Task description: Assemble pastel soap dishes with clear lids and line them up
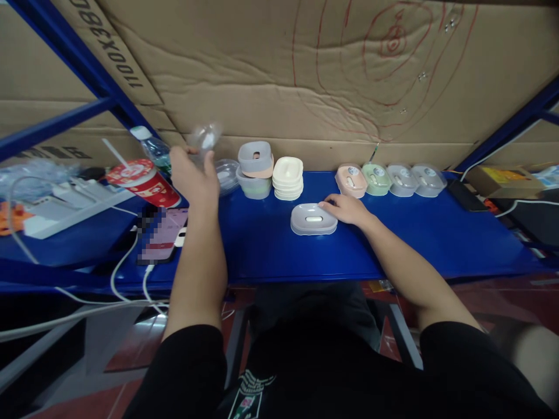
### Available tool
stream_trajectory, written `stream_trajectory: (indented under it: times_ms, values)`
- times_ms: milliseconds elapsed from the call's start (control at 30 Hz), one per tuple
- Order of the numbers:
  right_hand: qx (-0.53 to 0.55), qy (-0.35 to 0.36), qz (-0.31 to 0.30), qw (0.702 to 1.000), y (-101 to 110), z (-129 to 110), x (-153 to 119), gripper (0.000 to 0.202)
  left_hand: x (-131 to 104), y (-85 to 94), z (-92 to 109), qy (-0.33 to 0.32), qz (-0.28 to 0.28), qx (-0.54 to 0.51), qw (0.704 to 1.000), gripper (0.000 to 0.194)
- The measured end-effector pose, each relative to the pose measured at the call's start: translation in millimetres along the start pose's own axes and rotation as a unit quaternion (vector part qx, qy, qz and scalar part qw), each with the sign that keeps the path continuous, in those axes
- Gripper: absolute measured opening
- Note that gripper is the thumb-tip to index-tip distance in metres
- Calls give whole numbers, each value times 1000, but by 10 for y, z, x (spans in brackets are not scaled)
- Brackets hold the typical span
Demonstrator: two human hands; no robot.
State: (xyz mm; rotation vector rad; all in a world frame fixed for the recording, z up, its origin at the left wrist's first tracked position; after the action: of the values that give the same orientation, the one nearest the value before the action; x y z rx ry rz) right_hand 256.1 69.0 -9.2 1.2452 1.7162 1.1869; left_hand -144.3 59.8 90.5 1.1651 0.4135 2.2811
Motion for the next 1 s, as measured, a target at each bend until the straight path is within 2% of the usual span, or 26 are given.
stream_trajectory:
  times_ms: [167,267,367,433,500,567,633,767,867,1000]
  values:
    - [17,-15,55,998,133,8,-19,53,-108,-19,202,-39,37,-142,988,38]
    - [60,-14,118,991,272,-1,-65,53,-301,-114,430,-26,8,-191,981,34]
    - [120,37,163,979,360,-69,-121,62,-593,-344,739,-18,-114,-237,965,28]
    - [155,67,179,969,384,-107,-153,70,-819,-538,925,-25,-218,-276,936,26]
    - [170,66,198,963,403,-106,-176,68,-1015,-696,1053,-40,-296,-321,899,27]
    - [168,47,217,961,426,-87,-191,62,-1142,-803,1110,-55,-336,-355,871,29]
    - [160,32,222,961,450,-82,-199,63,-1206,-870,1113,-67,-347,-363,862,33]
    - [158,13,173,972,459,-90,-197,74,-1267,-929,1092,-107,-339,-304,884,48]
    - [157,-19,83,984,388,-51,-190,78,-1321,-957,1108,-123,-356,-266,887,50]
    - [145,-48,-45,987,247,9,-193,84,-1420,-1012,1139,-122,-416,-209,876,49]
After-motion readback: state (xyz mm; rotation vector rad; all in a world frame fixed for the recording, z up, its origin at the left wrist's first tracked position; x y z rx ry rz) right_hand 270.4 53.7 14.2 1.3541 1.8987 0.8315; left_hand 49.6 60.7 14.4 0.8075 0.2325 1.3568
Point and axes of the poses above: each hand's wrist, its own x-axis towards the middle knuckle, its own y-axis out of the back of the hand, z = x × y, the point moved 8 cm from there along x, towards the middle knuckle, and after that the axes turned 3 degrees about z, right-handed, at the moved point
